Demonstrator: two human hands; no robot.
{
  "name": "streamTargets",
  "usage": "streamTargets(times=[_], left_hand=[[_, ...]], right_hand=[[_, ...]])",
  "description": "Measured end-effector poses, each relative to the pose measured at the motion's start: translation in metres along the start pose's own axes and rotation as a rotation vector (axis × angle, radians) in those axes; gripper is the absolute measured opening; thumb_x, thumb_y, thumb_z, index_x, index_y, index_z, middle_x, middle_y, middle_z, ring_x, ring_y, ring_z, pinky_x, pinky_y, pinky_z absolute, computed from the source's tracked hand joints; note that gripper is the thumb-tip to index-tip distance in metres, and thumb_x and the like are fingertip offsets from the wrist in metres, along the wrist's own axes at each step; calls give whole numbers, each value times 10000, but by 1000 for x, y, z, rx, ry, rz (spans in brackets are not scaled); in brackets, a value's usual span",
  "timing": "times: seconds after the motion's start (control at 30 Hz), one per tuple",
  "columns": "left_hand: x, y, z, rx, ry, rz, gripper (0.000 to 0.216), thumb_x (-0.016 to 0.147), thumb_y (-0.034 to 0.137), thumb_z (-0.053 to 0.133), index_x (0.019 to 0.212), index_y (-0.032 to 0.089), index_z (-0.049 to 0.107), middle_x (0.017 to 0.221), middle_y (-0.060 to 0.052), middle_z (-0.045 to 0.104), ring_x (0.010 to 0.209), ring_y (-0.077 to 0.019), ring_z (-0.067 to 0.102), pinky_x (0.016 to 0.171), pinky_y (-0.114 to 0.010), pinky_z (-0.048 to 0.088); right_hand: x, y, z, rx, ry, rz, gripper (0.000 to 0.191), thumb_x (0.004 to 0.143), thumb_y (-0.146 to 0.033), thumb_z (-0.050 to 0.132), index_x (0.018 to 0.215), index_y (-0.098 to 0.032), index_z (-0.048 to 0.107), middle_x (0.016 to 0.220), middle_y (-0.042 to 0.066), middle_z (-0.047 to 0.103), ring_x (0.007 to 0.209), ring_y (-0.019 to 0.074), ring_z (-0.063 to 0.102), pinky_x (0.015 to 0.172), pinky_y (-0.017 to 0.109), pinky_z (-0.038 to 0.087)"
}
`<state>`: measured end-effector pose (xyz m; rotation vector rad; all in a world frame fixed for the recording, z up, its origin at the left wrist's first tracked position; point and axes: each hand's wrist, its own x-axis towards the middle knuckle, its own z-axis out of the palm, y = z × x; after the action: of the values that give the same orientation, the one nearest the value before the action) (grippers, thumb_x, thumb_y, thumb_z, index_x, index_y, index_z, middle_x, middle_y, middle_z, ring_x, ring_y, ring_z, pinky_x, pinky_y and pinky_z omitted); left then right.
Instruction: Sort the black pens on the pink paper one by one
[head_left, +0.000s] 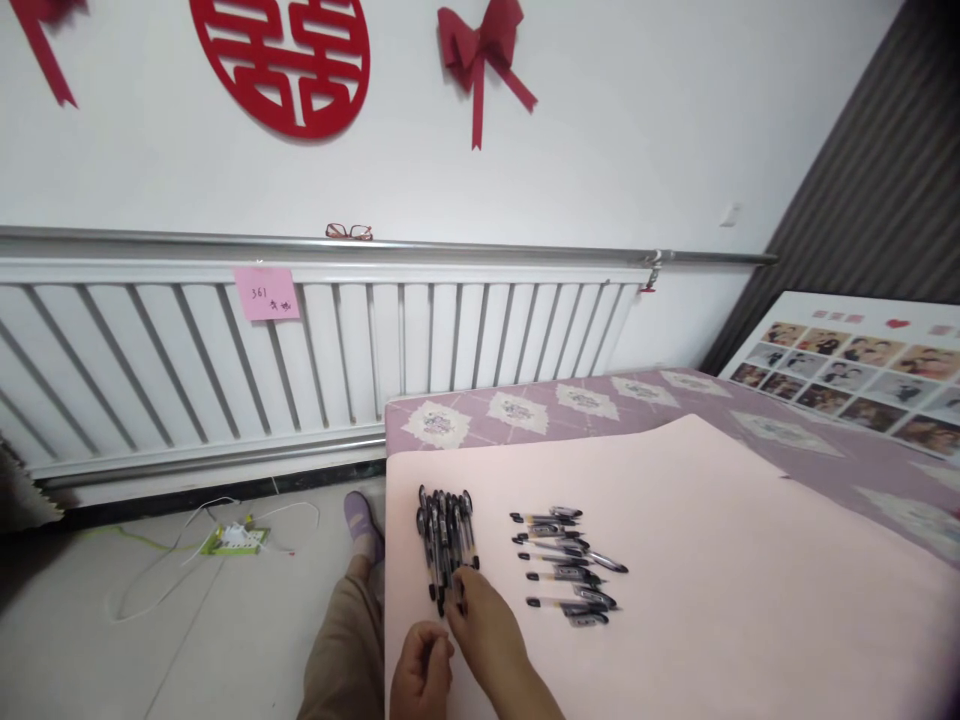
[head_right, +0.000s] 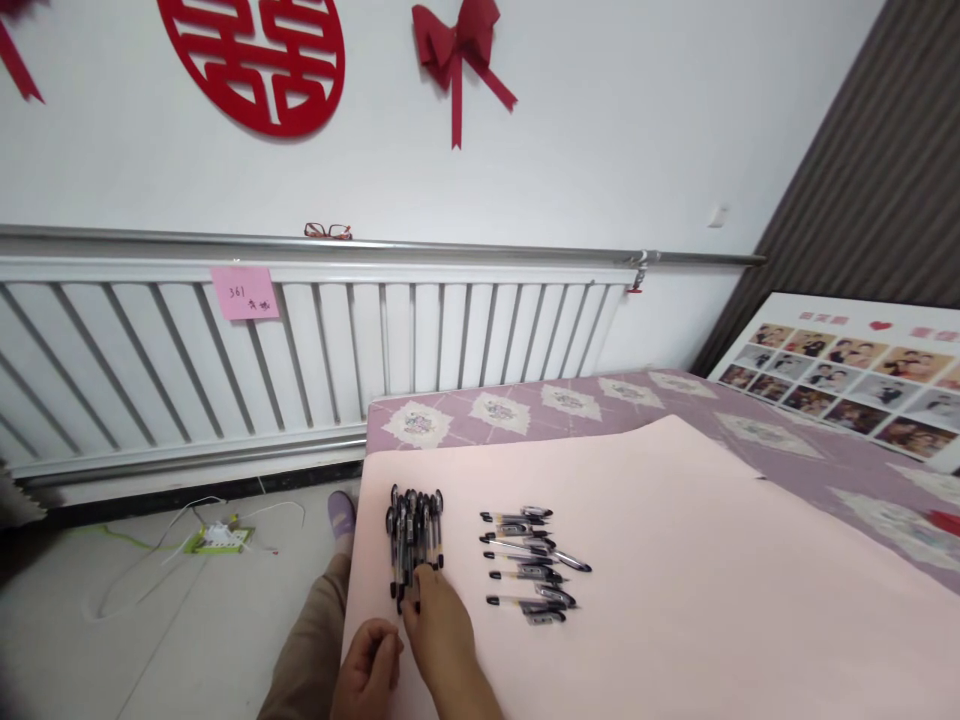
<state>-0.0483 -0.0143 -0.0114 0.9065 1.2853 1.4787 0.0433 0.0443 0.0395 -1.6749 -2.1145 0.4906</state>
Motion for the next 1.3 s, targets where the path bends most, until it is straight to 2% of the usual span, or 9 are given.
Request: streamTargets(times=[0.2, 0.6, 0.67, 0.73, 0.8, 0.9, 1.0, 1.13, 1.3], left_hand=[[1, 2, -1, -70, -51, -33, 353, 705, 548, 578, 654, 215, 472, 461, 68, 344, 412, -86, 287, 417, -225, 231], [0, -3, -1, -27, 6, -3, 293, 732, 497, 561, 719, 206, 522, 526, 42, 457, 430, -101, 382, 438, -227, 312], [2, -3, -2, 10, 48, 11, 274, 730, 458, 569, 825, 202, 554, 661, -9, 571, 537, -141, 505, 523, -248, 403], [7, 1, -4, 42, 94, 52, 352, 732, 408, 571, 997, 178, 546, 940, -84, 621, 802, -199, 586, 713, -269, 453], [16, 7, -7, 61, 115, 62, 476, 746, 365, 557, 1159, 144, 472, 1200, -131, 528, 1071, -228, 511, 886, -277, 405], [28, 19, -10, 74, 123, -6, 542, 769, 337, 535, 1252, 133, 400, 1311, -133, 445, 1194, -212, 424, 960, -265, 352], [31, 25, -6, 22, 67, -38, 513, 758, 357, 554, 1208, 132, 456, 1233, -128, 522, 1145, -210, 478, 943, -261, 370], [21, 27, 9, -137, -117, -172, 552, 701, 438, 614, 1148, 130, 510, 1086, -122, 604, 976, -227, 574, 781, -292, 464], [8, 36, 26, -195, -184, -275, 375, 677, 400, 641, 939, 138, 585, 708, 2, 613, 611, -126, 557, 574, -231, 427]], right_hand=[[5, -6, 6, -96, -52, 77, 389, 724, -212, 514, 1112, -196, 497, 914, 85, 686, 829, 253, 639, 651, 303, 437], [9, -8, 9, -173, -81, 110, 307, 831, -198, 387, 1117, -189, 499, 842, 101, 716, 745, 242, 673, 591, 286, 428], [9, -7, 10, -166, -74, 99, 325, 843, -196, 364, 1140, -172, 494, 845, 115, 717, 752, 244, 675, 605, 289, 437], [7, -7, 9, -149, -68, 78, 344, 845, -188, 358, 1166, -167, 482, 860, 114, 719, 774, 238, 675, 625, 285, 447], [3, -4, 7, -128, -61, 47, 381, 828, -155, 368, 1198, -171, 456, 909, 103, 715, 813, 220, 670, 661, 271, 454], [-6, 4, 5, -19, -3, 3, 439, 792, -120, 376, 1225, -171, 421, 903, 79, 708, 784, 189, 669, 671, 243, 464], [-19, 16, 9, 199, 120, -20, 386, 794, -197, 390, 1177, -183, 440, 724, 28, 675, 643, 176, 654, 598, 230, 476], [-43, 27, 23, 431, 248, -45, 328, 804, -324, 399, 1096, -187, 461, 576, -25, 556, 513, 164, 584, 524, 236, 461], [-76, 29, 27, 538, 228, 29, 281, 781, -404, 450, 988, -234, 532, 549, -37, 505, 496, 159, 524, 514, 248, 426]])
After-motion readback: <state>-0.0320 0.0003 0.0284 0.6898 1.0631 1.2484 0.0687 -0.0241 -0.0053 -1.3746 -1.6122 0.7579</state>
